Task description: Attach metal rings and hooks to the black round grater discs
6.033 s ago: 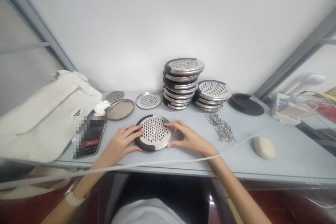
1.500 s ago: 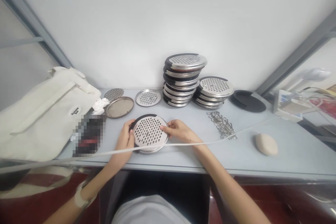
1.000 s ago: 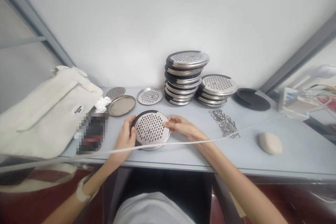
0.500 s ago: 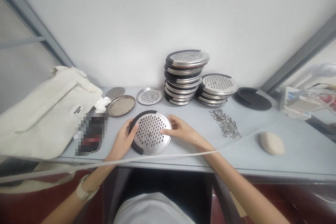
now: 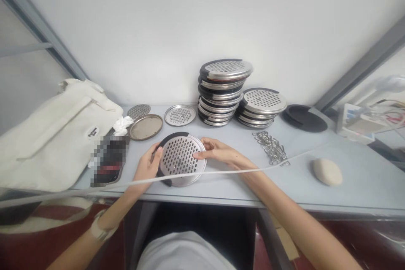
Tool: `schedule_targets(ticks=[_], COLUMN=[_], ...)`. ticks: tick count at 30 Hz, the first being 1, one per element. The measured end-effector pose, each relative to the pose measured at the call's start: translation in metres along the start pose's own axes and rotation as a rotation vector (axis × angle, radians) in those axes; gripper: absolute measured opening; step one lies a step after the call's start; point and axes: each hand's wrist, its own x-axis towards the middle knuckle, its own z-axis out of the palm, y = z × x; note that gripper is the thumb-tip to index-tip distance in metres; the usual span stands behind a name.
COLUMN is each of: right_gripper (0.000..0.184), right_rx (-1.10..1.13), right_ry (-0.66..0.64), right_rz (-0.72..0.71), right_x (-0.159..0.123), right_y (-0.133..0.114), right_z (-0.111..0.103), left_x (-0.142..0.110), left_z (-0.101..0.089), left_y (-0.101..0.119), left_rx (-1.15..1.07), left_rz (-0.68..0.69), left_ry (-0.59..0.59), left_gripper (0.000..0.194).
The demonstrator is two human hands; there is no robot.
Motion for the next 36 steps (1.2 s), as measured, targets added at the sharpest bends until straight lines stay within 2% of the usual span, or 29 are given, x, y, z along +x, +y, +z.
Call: schedule_targets(ticks=[5, 9, 13, 17, 20, 27, 36], right_gripper=[0.037, 0.037, 0.038, 0.042, 0.043, 0.042, 0.040], right_rx=[-0.069, -0.168, -0.247, -0.102, 0.028, 0.150, 0.241], right_ry=[0.005, 0.069, 0.373, 0.723, 0.852, 0.941, 1.040], right_rz=[-0.011, -0.127, -0.156, -0.171, -0.166, -0.373, -0.404], right_x=[0.001, -0.005, -0.007, 0.005, 0.013, 0.014, 0.021], right_y=[0.000, 0.001, 0.009, 0.024, 0.030, 0.026, 0.036], right_z=[-0.004, 0.005, 0.033, 0.064, 0.079, 0.095, 0.102], left_x=[0.002, -0.001, -0.006, -0.012, -0.018, -0.030, -0.030], left_z=[0.000, 0.000, 0.001, 0.005, 0.008, 0.015, 0.017], left_y=[-0.003, 0.000, 0.005, 0.010, 0.012, 0.016, 0.017], left_rx=[-0.069, -0.048, -0.060, -0.111, -0.110, -0.175, -0.081], left_rz=[-0.008, 0.000, -0.047, -0.095, -0.131, -0.111, -0.104], left_ry=[-0.008, 0.032, 0.049, 0.050, 0.080, 0.138, 0.183], left_gripper=[0.038, 0.038, 0.039, 0.039, 0.041, 0.042, 0.039])
